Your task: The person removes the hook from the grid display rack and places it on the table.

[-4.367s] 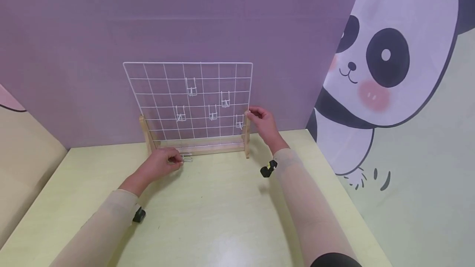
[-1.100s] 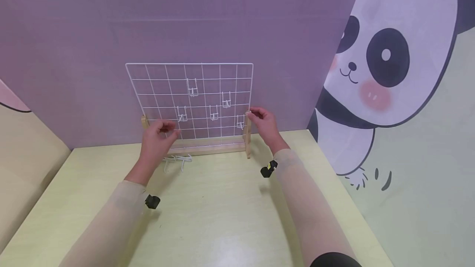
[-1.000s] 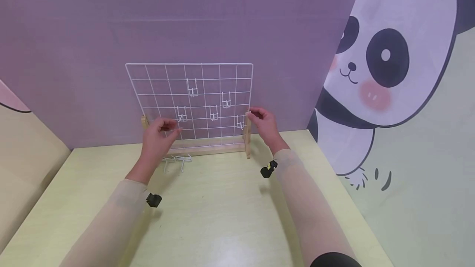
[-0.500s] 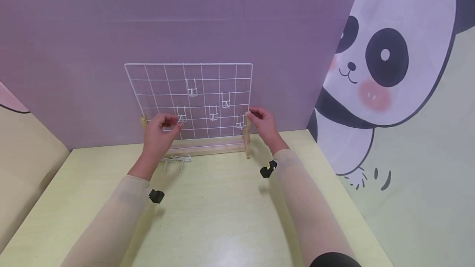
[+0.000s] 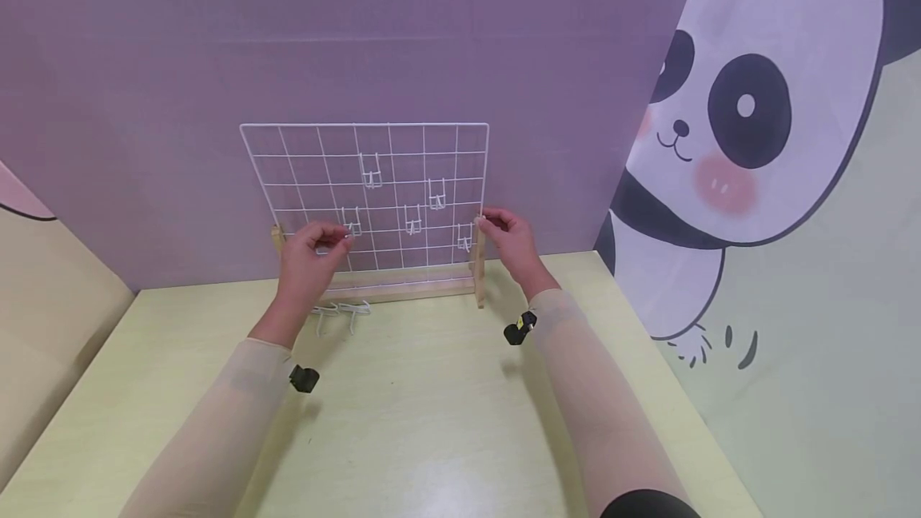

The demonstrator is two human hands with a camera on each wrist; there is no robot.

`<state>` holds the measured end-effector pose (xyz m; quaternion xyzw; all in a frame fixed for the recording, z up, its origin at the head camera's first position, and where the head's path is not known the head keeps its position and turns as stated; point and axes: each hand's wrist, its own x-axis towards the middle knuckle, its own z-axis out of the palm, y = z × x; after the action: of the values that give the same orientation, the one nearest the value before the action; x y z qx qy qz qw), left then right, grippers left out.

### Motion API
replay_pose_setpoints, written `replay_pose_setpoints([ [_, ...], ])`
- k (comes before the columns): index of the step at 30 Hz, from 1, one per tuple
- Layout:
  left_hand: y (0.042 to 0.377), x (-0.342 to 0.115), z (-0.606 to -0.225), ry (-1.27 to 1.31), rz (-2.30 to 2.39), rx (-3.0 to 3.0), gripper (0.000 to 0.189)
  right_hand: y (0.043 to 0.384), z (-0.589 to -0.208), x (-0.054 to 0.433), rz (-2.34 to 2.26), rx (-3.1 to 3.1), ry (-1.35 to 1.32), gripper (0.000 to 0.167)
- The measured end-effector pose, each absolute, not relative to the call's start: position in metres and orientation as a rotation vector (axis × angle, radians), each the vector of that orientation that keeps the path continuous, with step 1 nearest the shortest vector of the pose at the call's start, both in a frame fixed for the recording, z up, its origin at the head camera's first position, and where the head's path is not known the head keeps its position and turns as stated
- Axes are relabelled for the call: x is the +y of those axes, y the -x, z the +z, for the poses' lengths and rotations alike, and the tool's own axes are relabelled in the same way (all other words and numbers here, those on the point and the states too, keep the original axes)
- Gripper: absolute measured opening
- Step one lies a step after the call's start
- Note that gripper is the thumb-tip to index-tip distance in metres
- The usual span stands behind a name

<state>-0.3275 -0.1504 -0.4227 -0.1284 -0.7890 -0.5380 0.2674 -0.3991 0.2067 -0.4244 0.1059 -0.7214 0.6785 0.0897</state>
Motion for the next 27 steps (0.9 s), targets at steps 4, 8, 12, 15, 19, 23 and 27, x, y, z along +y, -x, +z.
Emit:
replay_pose_setpoints([
  [4, 0.3286, -0.1504, -0.423, 0.332, -1.473, -2.116, 0.011, 0.3994, -0.4248, 0.2071, 2.016, -2.146, -0.325, 0.033],
  [8, 0.3297, -0.1499, -0.4239, 0.328, -1.474, -2.1, 0.01, 0.3994, -0.4246, 0.2074, 2.023, -2.14, -0.327, 0.033],
  [12, 0.3309, -0.1491, -0.4255, 0.324, -1.482, -2.085, 0.01, 0.4, -0.425, 0.2073, 2.039, -2.129, -0.325, 0.033],
  [15, 0.331, -0.1487, -0.4262, 0.314, -1.49, -2.078, 0.01, 0.4002, -0.4254, 0.2074, 2.038, -2.137, -0.322, 0.032],
  [19, 0.3313, -0.1486, -0.4265, 0.309, -1.487, -2.07, 0.01, 0.3998, -0.4253, 0.208, 2.031, -2.145, -0.326, 0.033],
  [23, 0.3317, -0.1485, -0.4262, 0.329, -1.454, -2.049, 0.009, 0.3997, -0.425, 0.2082, 2.034, -2.137, -0.33, 0.033],
  [27, 0.3312, -0.1473, -0.4229, 0.343, -1.404, -2.013, 0.008, 0.3997, -0.4249, 0.2079, 2.034, -2.133, -0.329, 0.034],
])
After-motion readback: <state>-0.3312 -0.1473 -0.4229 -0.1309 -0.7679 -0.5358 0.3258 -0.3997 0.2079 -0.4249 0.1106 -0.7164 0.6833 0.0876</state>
